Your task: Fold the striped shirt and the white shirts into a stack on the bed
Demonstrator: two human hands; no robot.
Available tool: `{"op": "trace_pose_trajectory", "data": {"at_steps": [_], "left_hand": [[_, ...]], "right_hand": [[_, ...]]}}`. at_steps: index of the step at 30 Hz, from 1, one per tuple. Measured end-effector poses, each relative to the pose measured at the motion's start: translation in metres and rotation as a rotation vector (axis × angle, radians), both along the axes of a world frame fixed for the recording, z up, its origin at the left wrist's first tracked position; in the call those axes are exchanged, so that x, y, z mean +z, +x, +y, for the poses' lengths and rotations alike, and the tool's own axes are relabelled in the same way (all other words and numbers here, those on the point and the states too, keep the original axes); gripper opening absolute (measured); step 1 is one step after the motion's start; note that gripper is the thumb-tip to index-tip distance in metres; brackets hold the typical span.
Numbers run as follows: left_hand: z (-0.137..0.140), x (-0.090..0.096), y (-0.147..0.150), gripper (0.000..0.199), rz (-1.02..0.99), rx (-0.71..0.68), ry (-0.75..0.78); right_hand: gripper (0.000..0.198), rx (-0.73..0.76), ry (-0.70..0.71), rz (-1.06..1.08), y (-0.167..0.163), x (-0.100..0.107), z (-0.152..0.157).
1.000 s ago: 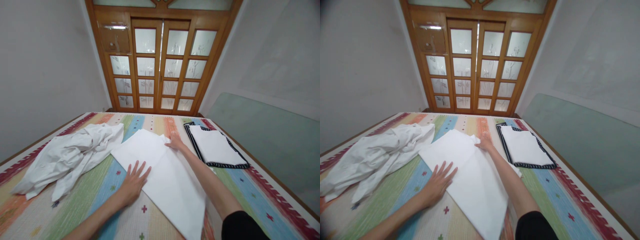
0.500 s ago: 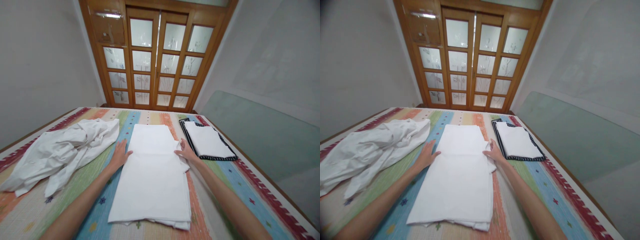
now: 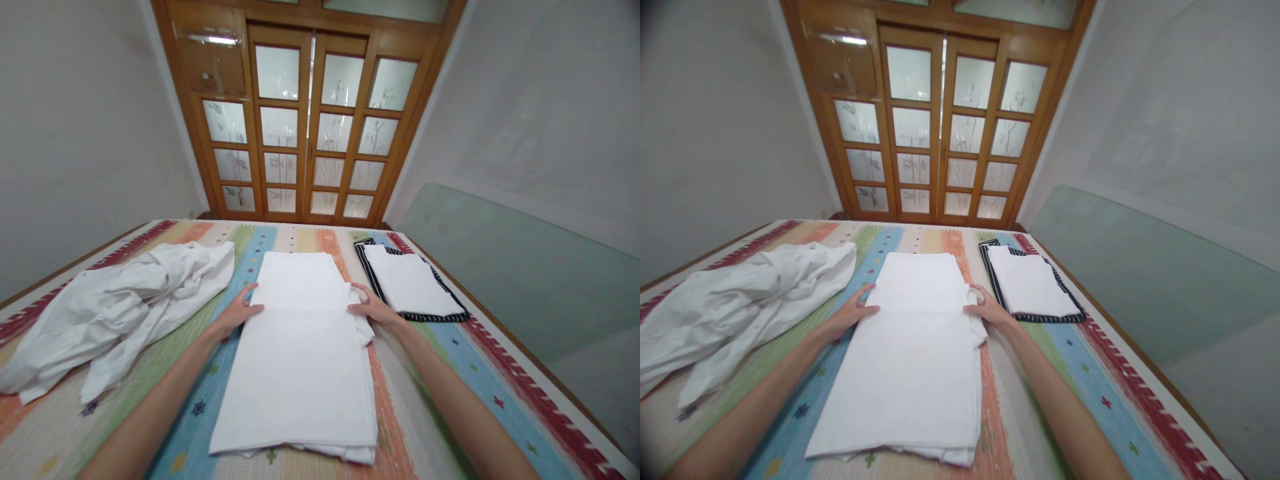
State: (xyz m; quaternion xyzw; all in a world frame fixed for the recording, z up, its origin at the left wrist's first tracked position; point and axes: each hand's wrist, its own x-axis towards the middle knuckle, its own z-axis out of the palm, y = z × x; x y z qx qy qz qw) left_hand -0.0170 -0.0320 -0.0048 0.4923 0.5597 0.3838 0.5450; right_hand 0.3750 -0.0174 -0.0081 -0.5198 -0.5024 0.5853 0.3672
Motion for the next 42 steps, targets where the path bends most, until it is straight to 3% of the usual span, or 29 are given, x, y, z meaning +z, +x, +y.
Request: {"op": "trace_pose_trajectory", "data": {"at_steps": [6, 13, 18, 23, 27, 33, 36, 42], "left_hand": [[-0.004, 0.002, 0.001, 0.078, 0.070, -0.082, 0.137], [-0.009, 0.017, 0.004, 0.078, 0.029, 0.013, 0.185], [-0.008, 0.036, 0.004, 0.072, 0.028, 0.084, 0.239], [-0.011, 0.054, 0.004, 0.065, 0.145, 0.113, 0.404], [-0.016, 0.062, 0.004, 0.058, 0.217, 0.104, 0.522], [-0.023, 0.070, -0.002, 0.040, 0.410, 0.049, 0.646], [-0.025, 0.071, -0.009, 0.039, 0.527, -0.004, 0.683], [-0.033, 0.075, -0.016, 0.025, 0.681, -0.113, 0.821]], "right_hand": [[0.065, 0.157, 0.093, -0.092, -0.009, 0.005, 0.002], [0.072, -0.023, 0.112, -0.029, -0.016, 0.017, -0.004], [0.063, -0.102, 0.304, -0.165, -0.012, 0.039, -0.007], [0.050, -0.139, 0.483, -0.320, -0.010, 0.057, -0.012], [0.039, -0.177, 0.632, -0.382, -0.009, 0.057, -0.015], [0.029, -0.352, 0.888, -0.574, -0.006, 0.052, -0.019], [0.025, -0.321, 0.947, -0.605, -0.005, 0.054, -0.023], [0.020, -0.111, 1.056, -0.523, -0.004, 0.066, -0.029]]}}
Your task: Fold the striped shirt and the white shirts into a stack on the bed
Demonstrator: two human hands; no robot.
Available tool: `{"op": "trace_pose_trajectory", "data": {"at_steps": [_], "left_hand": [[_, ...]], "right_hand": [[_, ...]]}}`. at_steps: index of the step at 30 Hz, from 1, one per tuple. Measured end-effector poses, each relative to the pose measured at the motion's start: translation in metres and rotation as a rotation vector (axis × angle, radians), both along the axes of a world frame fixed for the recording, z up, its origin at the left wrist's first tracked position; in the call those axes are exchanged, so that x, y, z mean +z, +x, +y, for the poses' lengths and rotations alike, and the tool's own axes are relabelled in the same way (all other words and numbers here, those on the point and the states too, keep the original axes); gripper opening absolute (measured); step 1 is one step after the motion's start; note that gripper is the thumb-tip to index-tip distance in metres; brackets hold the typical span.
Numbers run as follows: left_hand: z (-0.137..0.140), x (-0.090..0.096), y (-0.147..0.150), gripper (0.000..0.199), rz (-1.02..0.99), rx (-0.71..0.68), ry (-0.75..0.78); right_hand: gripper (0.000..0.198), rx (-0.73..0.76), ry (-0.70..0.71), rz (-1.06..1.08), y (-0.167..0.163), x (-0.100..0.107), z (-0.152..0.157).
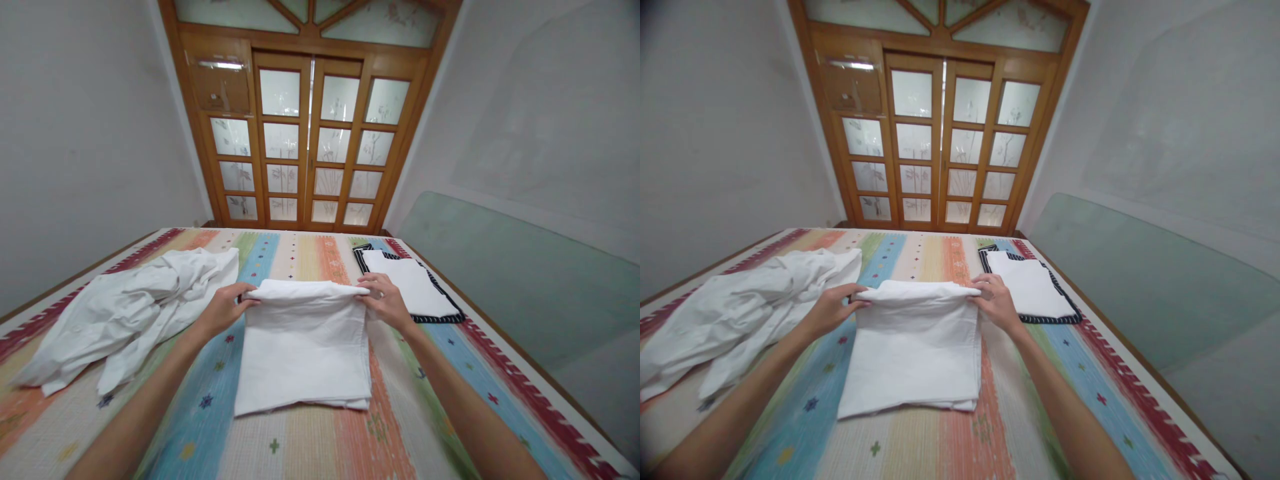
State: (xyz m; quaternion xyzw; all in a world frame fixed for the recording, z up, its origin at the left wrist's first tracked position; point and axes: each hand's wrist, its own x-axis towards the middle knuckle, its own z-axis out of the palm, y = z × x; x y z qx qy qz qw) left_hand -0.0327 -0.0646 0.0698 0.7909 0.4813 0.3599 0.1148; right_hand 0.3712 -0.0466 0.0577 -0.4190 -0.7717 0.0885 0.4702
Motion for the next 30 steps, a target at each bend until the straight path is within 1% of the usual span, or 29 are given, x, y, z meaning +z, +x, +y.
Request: {"op": "trace_pose_trajectory", "data": {"at_steps": [4, 7, 9, 10, 12, 15, 17, 19, 21, 22, 23, 25, 27, 29, 30], "left_hand": [[-0.009, 0.008, 0.000, 0.017, 0.061, -0.089, 0.095], [-0.015, 0.017, 0.000, 0.016, 0.048, -0.074, 0.153], [-0.020, 0.025, 0.000, 0.018, 0.020, -0.069, 0.161], [-0.023, 0.029, 0.000, 0.019, 0.000, -0.079, 0.141], [-0.029, 0.039, 0.000, 0.024, -0.060, -0.101, 0.049], [-0.038, 0.054, 0.000, 0.032, -0.208, -0.073, -0.097], [-0.038, 0.062, 0.003, 0.038, -0.322, -0.023, -0.162], [-0.031, 0.064, 0.009, 0.042, -0.451, 0.006, -0.248], [-0.015, 0.055, 0.017, 0.047, -0.565, 0.018, -0.379], [-0.005, 0.047, 0.021, 0.050, -0.602, 0.020, -0.453], [0.007, 0.036, 0.024, 0.053, -0.611, 0.029, -0.532], [0.029, 0.008, 0.028, 0.057, -0.550, 0.066, -0.673], [0.047, -0.022, 0.030, 0.057, -0.455, 0.169, -0.724], [0.061, -0.048, 0.030, 0.056, -0.363, 0.245, -0.733], [0.065, -0.058, 0.029, 0.056, -0.328, 0.267, -0.732]], "right_hand": [[0.016, 0.032, 0.000, -0.018, 0.001, 0.012, -0.007], [0.013, 0.050, -0.041, -0.044, 0.002, 0.026, -0.018], [0.012, 0.047, -0.085, -0.077, 0.004, 0.039, -0.028], [0.013, 0.043, -0.109, -0.094, 0.005, 0.046, -0.034], [0.016, 0.036, -0.147, -0.120, 0.009, 0.063, -0.046], [0.024, 0.036, -0.172, -0.120, 0.015, 0.090, -0.060], [0.030, 0.019, -0.179, -0.073, 0.019, 0.104, -0.061], [0.037, -0.004, -0.203, -0.004, 0.021, 0.110, -0.051], [0.044, -0.013, -0.258, 0.042, 0.021, 0.102, -0.029], [0.049, -0.007, -0.305, 0.041, 0.020, 0.093, -0.016], [0.051, 0.004, -0.350, 0.025, 0.019, 0.081, -0.001], [0.052, 0.045, -0.502, -0.045, 0.015, 0.049, 0.028], [0.042, 0.029, -0.621, -0.130, 0.009, 0.012, 0.051], [0.026, -0.039, -0.657, -0.219, 0.002, -0.021, 0.066], [0.020, -0.089, -0.642, -0.262, -0.001, -0.034, 0.071]]}}
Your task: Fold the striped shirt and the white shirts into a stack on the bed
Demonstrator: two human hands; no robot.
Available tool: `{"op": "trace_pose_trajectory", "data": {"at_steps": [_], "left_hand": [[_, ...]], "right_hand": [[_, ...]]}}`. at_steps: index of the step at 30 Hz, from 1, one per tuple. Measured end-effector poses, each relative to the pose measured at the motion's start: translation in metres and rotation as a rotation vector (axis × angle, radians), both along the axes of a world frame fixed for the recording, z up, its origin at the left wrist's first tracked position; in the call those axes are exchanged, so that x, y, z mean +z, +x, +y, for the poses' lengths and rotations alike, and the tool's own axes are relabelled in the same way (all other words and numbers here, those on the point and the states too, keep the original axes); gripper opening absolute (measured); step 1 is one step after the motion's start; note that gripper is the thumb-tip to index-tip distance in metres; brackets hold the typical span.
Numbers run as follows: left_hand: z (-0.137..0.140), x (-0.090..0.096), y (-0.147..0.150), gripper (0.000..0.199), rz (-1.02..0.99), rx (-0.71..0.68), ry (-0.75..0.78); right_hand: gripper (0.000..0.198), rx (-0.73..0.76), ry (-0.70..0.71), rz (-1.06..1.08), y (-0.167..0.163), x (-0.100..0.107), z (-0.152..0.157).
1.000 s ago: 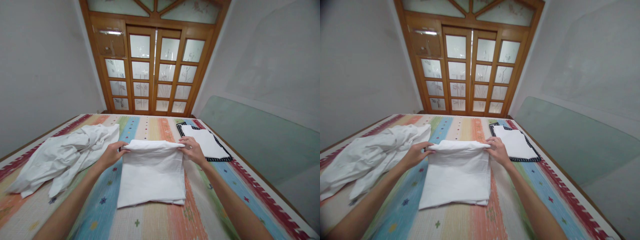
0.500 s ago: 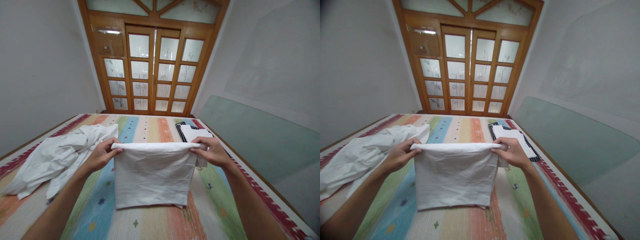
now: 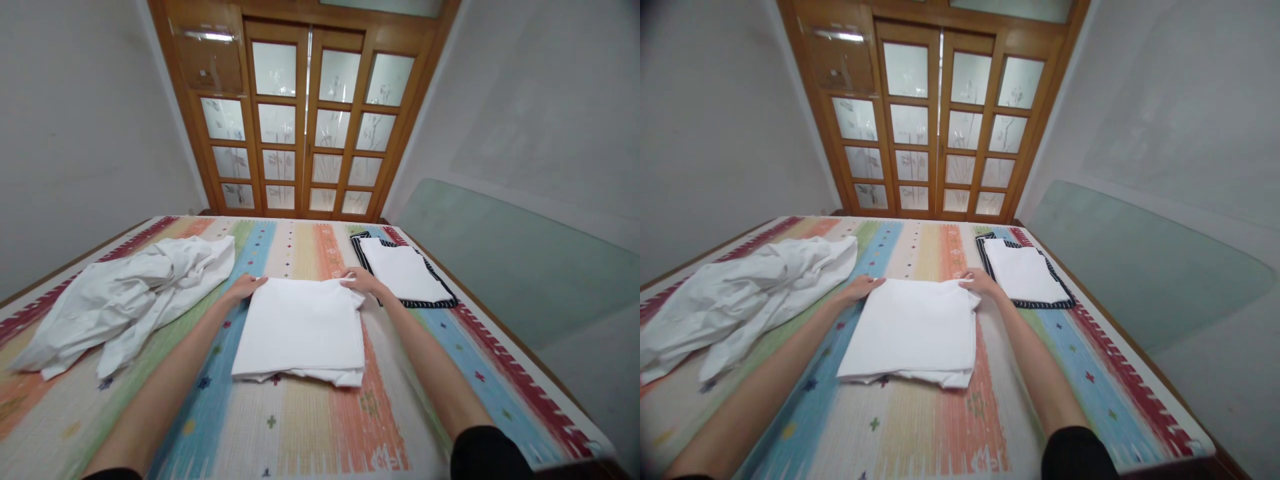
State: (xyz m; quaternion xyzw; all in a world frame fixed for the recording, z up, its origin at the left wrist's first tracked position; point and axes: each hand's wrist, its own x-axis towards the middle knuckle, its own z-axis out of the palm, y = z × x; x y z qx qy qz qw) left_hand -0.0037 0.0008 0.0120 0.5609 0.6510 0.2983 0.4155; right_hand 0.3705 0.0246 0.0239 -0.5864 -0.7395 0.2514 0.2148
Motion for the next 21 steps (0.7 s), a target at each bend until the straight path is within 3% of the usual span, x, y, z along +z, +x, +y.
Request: {"op": "trace_pose_trajectory", "data": {"at_steps": [4, 13, 15, 18, 21], "left_hand": [[0.011, -0.018, -0.004, 0.052, 0.140, 0.040, 0.040], [0.023, -0.018, -0.003, 0.048, 0.420, 0.030, 0.025], [0.017, -0.016, 0.001, 0.039, 0.553, 0.067, 0.139], [0.000, -0.013, 0.014, 0.034, 0.741, 0.065, 0.466], [-0.022, -0.015, 0.034, 0.036, 0.732, -0.185, 0.642]], "right_hand": [[0.015, -0.046, 0.032, -0.099, -0.006, -0.026, 0.008], [0.016, -0.080, 0.023, -0.356, -0.015, -0.024, 0.010], [0.020, -0.108, 0.049, -0.408, -0.020, -0.019, 0.004], [0.028, -0.113, 0.239, -0.511, -0.035, -0.013, -0.014], [0.038, 0.041, 0.409, -0.518, -0.056, -0.015, -0.036]]}}
